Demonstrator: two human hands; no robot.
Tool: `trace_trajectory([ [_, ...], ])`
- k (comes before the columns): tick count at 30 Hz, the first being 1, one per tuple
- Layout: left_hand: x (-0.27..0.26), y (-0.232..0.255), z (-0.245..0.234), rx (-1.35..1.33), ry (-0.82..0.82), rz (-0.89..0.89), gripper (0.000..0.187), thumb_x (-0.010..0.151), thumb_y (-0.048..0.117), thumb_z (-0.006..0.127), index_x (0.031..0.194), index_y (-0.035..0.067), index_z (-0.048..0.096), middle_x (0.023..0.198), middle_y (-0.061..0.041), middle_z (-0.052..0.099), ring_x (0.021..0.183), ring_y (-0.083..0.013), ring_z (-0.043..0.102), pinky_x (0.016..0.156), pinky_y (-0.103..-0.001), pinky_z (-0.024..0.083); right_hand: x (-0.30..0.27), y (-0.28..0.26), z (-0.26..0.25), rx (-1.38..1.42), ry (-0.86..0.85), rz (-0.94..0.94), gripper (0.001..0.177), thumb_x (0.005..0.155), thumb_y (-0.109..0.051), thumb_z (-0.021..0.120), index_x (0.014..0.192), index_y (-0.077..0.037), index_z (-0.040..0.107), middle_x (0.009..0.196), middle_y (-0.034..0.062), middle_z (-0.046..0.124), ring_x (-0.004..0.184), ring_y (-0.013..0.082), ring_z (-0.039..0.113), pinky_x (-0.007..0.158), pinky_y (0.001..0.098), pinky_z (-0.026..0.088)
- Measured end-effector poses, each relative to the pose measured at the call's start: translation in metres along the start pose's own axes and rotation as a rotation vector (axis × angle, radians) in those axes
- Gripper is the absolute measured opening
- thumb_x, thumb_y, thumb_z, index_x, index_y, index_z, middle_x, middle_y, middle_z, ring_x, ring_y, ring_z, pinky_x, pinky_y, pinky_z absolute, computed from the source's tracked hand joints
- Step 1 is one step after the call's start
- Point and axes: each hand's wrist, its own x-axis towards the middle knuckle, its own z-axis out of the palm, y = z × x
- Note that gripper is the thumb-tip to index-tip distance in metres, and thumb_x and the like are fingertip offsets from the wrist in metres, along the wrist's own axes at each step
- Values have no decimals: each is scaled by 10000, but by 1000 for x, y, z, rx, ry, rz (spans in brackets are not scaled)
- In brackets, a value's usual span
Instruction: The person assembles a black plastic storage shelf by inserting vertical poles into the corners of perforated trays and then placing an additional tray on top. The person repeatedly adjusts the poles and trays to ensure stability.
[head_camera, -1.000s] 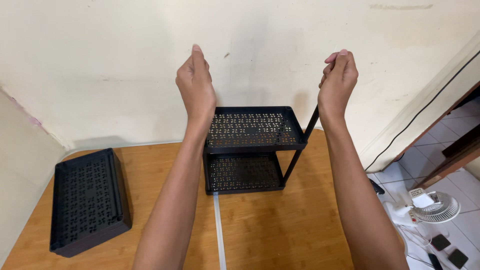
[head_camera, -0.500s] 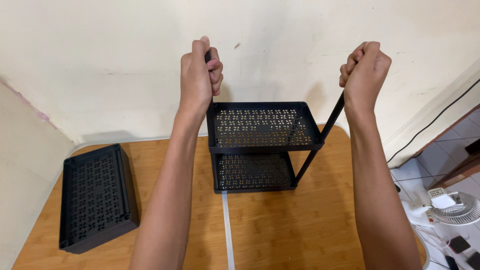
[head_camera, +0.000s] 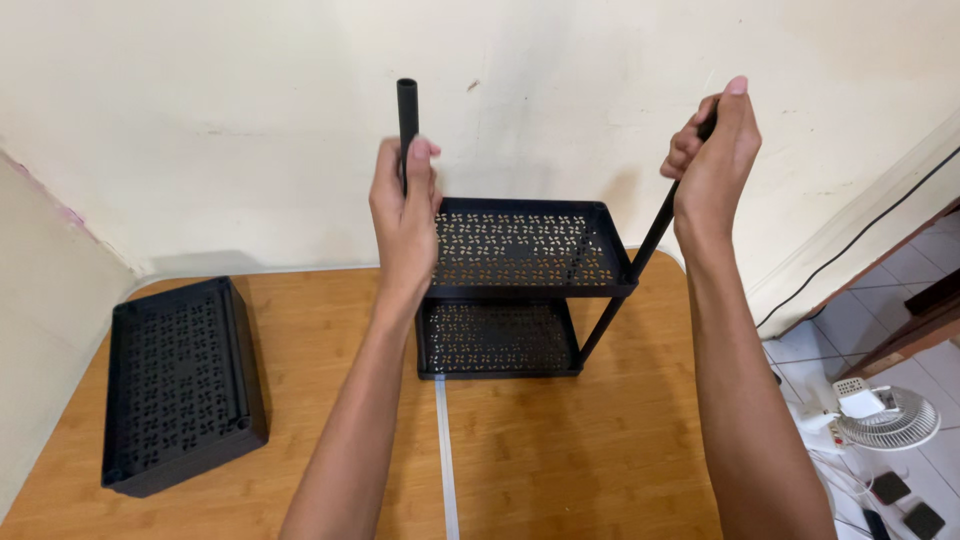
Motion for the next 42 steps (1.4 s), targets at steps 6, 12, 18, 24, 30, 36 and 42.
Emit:
trace_trajectory([
  [6,-14,-8,-14,112,98,-2,351,1105,373,489,910,89,558,662,70,384,583,-28,344,493,-234,285,-39,5,13,-146,-52,-294,325,1218,-278,346,1331,-29,522,936,6,491,840,82,517,788,282,499],
  [12,-13,-7,-30,219,242,99,434,1130,395,498,826,87,501,677,69,393,610,-32,329,518,-247,276,-68,14,35,-46,-45,-165,330,1179,-271,339,1273,-32,546,839,-3,466,712,78,476,674,256,445],
  [18,-10,1,-47,291,252,52,466,1115,425,470,764,120,483,617,69,353,564,-31,311,483,-260,260,-68,16,52,-13,-61,-155,327,1185,-279,347,1188,-29,559,828,-6,466,702,70,427,650,242,400],
  [24,-7,3,-59,307,240,14,528,1114,446,448,687,137,419,568,72,313,504,-41,266,446,-271,207,-67,11,63,-81,-68,-82,382,1183,-356,310,1021,-60,491,758,-10,404,665,70,367,621,245,373],
  [30,-5,10,-85,373,315,89,511,1112,472,433,713,153,443,579,80,325,505,-33,300,433,-260,226,-74,12,86,81,-188,-90,372,1169,-377,312,1047,-71,487,779,-10,420,672,70,382,632,245,381],
  [36,-2,6,-110,377,296,72,562,1106,543,391,689,166,391,573,77,302,496,-40,282,432,-251,219,-73,21,117,36,-101,-90,441,1178,-434,319,931,-89,437,737,-25,364,648,59,330,568,246,327],
  [42,2,-6,-131,49,142,-94,574,1045,619,412,703,159,382,590,70,322,482,-48,321,385,-245,228,-64,26,122,32,-107,-22,560,1124,-574,322,777,-141,390,628,-40,327,520,68,276,438,275,240],
])
